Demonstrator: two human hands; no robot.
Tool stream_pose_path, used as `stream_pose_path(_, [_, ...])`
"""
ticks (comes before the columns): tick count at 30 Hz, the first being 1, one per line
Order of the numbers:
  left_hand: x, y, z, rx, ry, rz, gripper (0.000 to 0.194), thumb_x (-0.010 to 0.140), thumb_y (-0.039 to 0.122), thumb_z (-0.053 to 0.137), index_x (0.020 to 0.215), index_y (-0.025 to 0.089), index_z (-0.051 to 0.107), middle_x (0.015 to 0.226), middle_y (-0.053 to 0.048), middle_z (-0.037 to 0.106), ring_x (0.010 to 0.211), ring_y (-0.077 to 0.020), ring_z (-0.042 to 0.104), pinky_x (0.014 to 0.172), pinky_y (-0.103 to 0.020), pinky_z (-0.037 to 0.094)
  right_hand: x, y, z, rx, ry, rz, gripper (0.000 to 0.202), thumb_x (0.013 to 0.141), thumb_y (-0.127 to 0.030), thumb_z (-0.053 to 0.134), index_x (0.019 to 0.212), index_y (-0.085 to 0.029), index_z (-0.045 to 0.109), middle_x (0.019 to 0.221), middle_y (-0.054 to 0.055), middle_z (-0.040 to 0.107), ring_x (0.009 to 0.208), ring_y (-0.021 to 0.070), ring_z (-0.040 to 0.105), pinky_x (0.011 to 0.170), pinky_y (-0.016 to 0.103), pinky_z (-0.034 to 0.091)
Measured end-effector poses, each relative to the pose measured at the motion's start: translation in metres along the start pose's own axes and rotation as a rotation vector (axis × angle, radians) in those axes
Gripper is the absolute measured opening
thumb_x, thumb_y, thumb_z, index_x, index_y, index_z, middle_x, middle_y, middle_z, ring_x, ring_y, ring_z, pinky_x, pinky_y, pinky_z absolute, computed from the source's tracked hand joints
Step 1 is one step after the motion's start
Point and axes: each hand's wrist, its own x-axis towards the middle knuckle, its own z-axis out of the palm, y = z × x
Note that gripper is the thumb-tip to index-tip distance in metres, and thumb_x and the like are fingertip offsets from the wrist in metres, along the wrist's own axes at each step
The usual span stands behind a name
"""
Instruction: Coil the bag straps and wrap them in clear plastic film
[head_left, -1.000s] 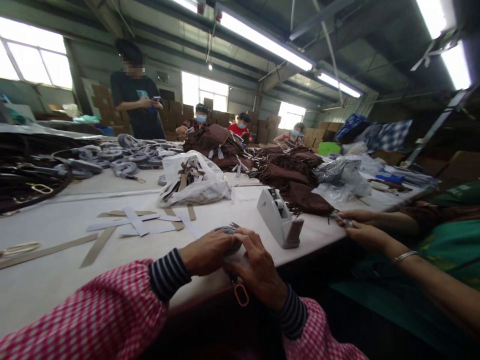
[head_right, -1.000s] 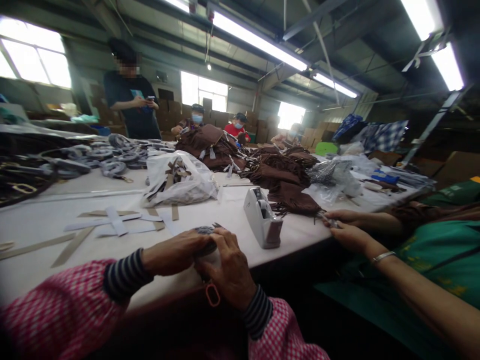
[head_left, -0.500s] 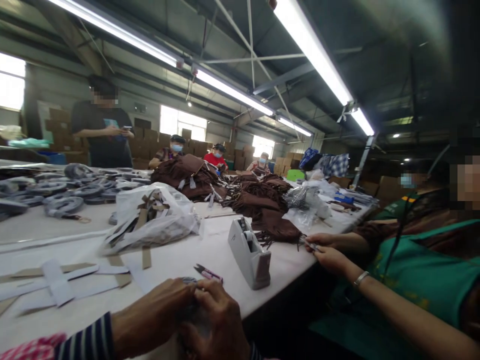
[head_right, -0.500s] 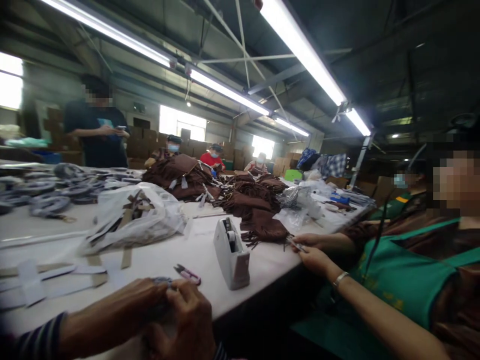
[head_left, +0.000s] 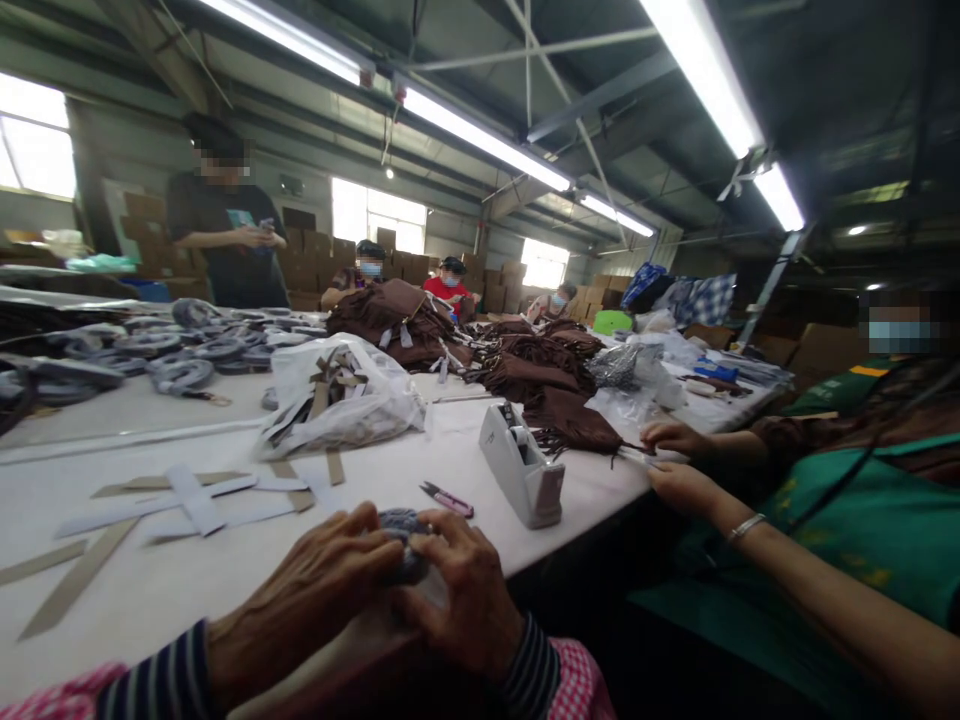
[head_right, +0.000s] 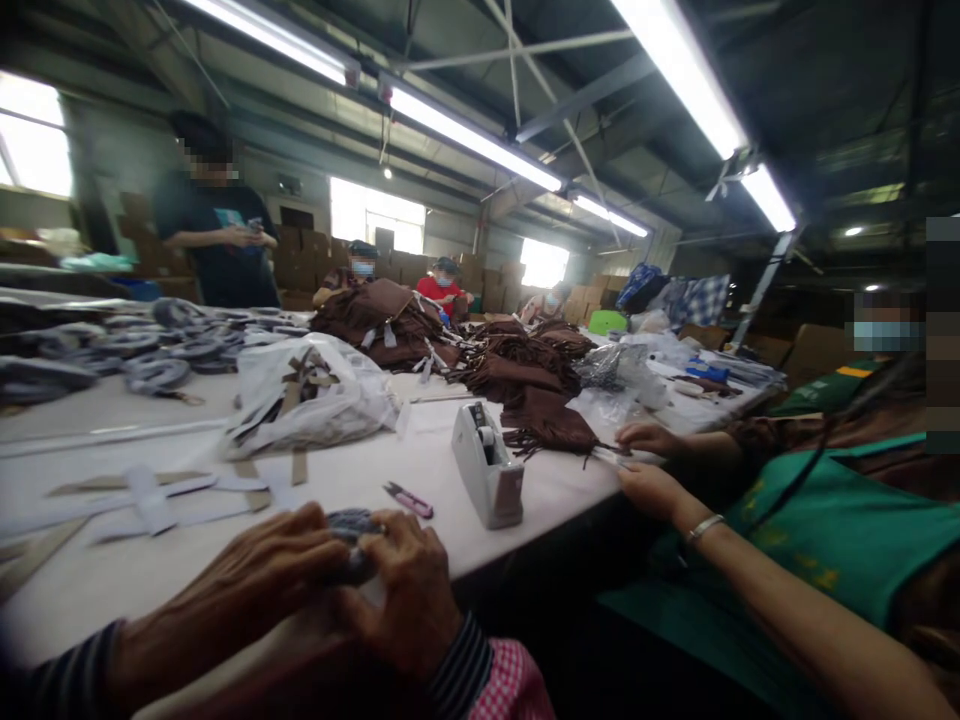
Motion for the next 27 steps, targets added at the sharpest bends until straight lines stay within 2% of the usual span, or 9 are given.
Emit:
stream_pose_path(4, [0.002,0.006,-0.008,-0.067,0.030,-0.236,0.013,0.083,0.025,0.065,0.093,0.022,0.072,0.093,-0.003,0.063,0.088,-0.0230,0.058,0.079,-0.033,0.045,0.002,-0.008,-0.004,-0.038,-0.001,-0.020,0.037,0.088,-0.035,0.079,0.122,-0.021,0.070,0.134,0.011,0.063,0.124,0.0329,0.056,0.107,0.050,0.047])
stream_pose_path(7, [0.002,0.002,-0.006,-0.126,-0.004,-0.313,0.013,0.079,0.027,0.068,0.089,0.020,0.070,0.094,-0.003,0.060,0.088,-0.0226,0.057,0.080,-0.034,0.045,0.001,-0.017,-0.006,-0.062,0.003,-0.034,0.042,0.087,-0.041,0.081,0.123,-0.022,0.071,0.130,0.012,0.063,0.120,0.0339,0.055,0.105,0.052,0.048])
stream_pose_path(9, [0.002,-0.001,-0.006,-0.121,-0.016,-0.303,0.013,0.080,0.029,0.068,0.088,0.019,0.070,0.094,-0.003,0.059,0.087,-0.0227,0.056,0.079,-0.034,0.044,0.000,-0.021,-0.005,-0.066,-0.002,-0.038,0.040,0.088,-0.041,0.081,0.122,-0.022,0.071,0.118,0.011,0.065,0.111,0.0316,0.058,0.097,0.048,0.051])
stream_pose_path(12, [0.000,-0.004,-0.012,-0.133,-0.066,-0.252,0.025,0.084,0.041,0.072,0.096,0.020,0.072,0.096,-0.003,0.059,0.090,-0.0236,0.057,0.080,-0.034,0.043,0.000,-0.021,0.000,-0.036,-0.042,-0.067,0.015,0.097,-0.023,0.070,0.111,-0.019,0.072,0.098,0.008,0.067,0.099,0.0259,0.062,0.084,0.037,0.053])
stream_pose_path(15, [0.000,-0.007,-0.022,-0.119,-0.156,-0.196,0.034,0.094,0.052,0.063,0.108,0.023,0.074,0.098,-0.004,0.059,0.092,-0.0248,0.058,0.083,-0.034,0.043,0.004,-0.017,0.001,-0.019,-0.086,-0.089,0.007,0.099,-0.016,0.065,0.101,-0.017,0.072,0.094,0.007,0.070,0.095,0.0239,0.065,0.081,0.033,0.051])
stream_pose_path(18, [0.009,-0.009,-0.033,-0.067,-0.200,-0.185,0.034,0.099,0.047,0.053,0.107,0.023,0.076,0.095,-0.005,0.062,0.090,-0.0251,0.060,0.083,-0.035,0.042,0.011,-0.016,-0.006,-0.005,-0.161,-0.063,0.011,0.097,-0.018,0.069,0.108,-0.016,0.071,0.102,0.008,0.073,0.098,0.0243,0.068,0.084,0.032,0.051])
stream_pose_path(21, [0.022,-0.011,-0.042,-0.121,-0.280,-0.172,0.024,0.092,0.037,0.061,0.098,0.021,0.078,0.093,-0.004,0.067,0.092,-0.0255,0.063,0.084,-0.034,0.043,0.021,-0.020,-0.018,-0.024,-0.277,-0.040,0.024,0.096,-0.017,0.071,0.120,-0.013,0.067,0.108,0.010,0.075,0.101,0.0251,0.069,0.086,0.033,0.051])
stream_pose_path(23, [0.029,-0.012,-0.045,-0.186,-0.325,-0.169,0.018,0.086,0.031,0.065,0.092,0.020,0.077,0.093,-0.004,0.070,0.093,-0.0252,0.064,0.084,-0.032,0.044,0.028,-0.023,-0.025,-0.091,-0.347,-0.058,0.024,0.096,-0.019,0.069,0.119,-0.013,0.067,0.108,0.010,0.075,0.101,0.0265,0.069,0.086,0.034,0.050])
stream_pose_path(27, [0.029,-0.016,-0.044,-0.124,-0.323,-0.160,0.015,0.085,0.029,0.065,0.092,0.020,0.075,0.094,-0.003,0.068,0.092,-0.0244,0.063,0.083,-0.032,0.044,0.035,-0.026,-0.030,-0.216,-0.417,-0.061,0.028,0.095,-0.024,0.069,0.121,-0.015,0.066,0.107,0.011,0.074,0.105,0.0290,0.067,0.083,0.035,0.048])
